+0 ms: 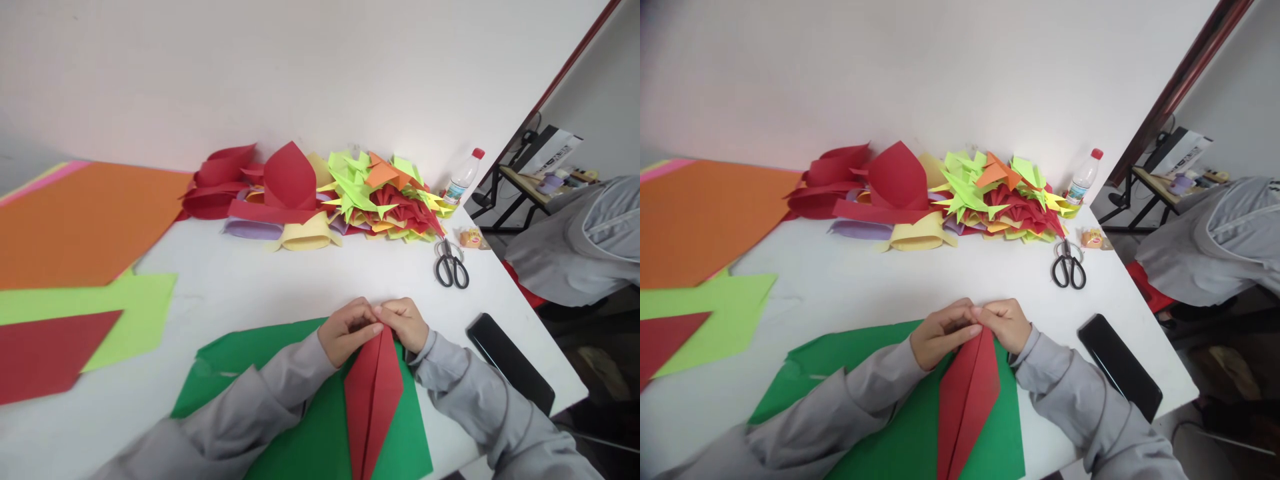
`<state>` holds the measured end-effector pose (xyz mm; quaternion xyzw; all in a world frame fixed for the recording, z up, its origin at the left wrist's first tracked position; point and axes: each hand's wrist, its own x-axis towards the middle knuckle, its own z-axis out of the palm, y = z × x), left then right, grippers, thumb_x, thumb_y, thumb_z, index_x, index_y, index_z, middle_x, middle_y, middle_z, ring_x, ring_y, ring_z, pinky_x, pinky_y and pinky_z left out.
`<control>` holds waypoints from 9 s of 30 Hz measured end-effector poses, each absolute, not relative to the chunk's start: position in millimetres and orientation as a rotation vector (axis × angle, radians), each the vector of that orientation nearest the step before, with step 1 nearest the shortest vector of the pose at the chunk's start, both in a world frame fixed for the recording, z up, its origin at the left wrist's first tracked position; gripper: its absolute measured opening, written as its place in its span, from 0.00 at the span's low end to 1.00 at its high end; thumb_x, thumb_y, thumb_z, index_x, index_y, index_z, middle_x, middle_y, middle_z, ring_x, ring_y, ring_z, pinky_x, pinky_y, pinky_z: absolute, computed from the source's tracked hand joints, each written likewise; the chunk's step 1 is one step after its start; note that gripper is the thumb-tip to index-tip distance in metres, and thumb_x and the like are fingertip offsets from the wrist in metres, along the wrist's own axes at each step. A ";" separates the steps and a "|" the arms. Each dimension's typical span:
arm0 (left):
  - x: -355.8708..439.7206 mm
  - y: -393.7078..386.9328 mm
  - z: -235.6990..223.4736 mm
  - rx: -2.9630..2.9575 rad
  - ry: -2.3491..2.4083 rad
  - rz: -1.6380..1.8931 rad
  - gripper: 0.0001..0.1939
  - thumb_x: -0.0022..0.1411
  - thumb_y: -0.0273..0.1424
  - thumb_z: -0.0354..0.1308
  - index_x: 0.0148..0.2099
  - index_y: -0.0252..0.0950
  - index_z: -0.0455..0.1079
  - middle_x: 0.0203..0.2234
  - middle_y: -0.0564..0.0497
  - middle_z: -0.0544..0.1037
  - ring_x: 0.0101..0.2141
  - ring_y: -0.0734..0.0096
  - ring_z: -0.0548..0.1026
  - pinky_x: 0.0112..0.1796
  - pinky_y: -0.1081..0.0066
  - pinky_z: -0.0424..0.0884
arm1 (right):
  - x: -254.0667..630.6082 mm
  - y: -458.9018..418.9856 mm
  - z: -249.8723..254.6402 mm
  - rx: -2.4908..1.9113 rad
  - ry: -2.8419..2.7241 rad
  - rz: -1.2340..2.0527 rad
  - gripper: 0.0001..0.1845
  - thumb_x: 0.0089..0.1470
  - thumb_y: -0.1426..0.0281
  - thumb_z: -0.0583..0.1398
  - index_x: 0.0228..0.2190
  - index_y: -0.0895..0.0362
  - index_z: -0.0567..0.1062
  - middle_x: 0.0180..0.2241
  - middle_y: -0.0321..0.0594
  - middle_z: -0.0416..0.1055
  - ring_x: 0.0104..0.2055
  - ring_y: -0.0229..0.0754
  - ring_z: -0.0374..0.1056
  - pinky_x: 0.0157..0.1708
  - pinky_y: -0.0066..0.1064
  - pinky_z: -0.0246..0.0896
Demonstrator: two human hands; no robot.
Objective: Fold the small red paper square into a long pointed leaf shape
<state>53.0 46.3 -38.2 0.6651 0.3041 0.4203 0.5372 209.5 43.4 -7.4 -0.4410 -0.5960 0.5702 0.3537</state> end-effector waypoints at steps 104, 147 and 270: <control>45.6 55.0 -34.8 1.280 0.830 1.010 0.23 0.56 0.46 0.58 0.21 0.32 0.67 0.23 0.54 0.68 0.16 0.80 0.66 0.16 0.77 0.62 | 219.4 47.9 -14.5 -1.082 -1.796 1.407 0.19 0.45 0.61 0.60 0.14 0.57 0.60 0.12 0.27 0.51 0.15 0.27 0.44 0.15 0.23 0.38; 45.3 54.0 -30.8 1.318 0.813 1.046 0.17 0.52 0.41 0.63 0.22 0.32 0.70 0.21 0.53 0.68 0.19 0.79 0.66 0.19 0.77 0.64 | 215.1 47.0 -14.3 -0.994 -1.893 1.404 0.27 0.53 0.50 0.54 0.16 0.57 0.59 0.15 0.27 0.48 0.19 0.29 0.44 0.19 0.25 0.41; 41.5 60.3 -28.4 1.086 0.888 1.052 0.24 0.38 0.33 0.72 0.38 0.32 0.69 0.30 0.49 0.80 0.32 0.63 0.77 0.35 0.66 0.75 | 213.5 46.8 -14.5 -1.121 -1.587 1.439 0.27 0.46 0.46 0.60 0.19 0.58 0.67 0.12 0.27 0.58 0.14 0.29 0.53 0.14 0.23 0.45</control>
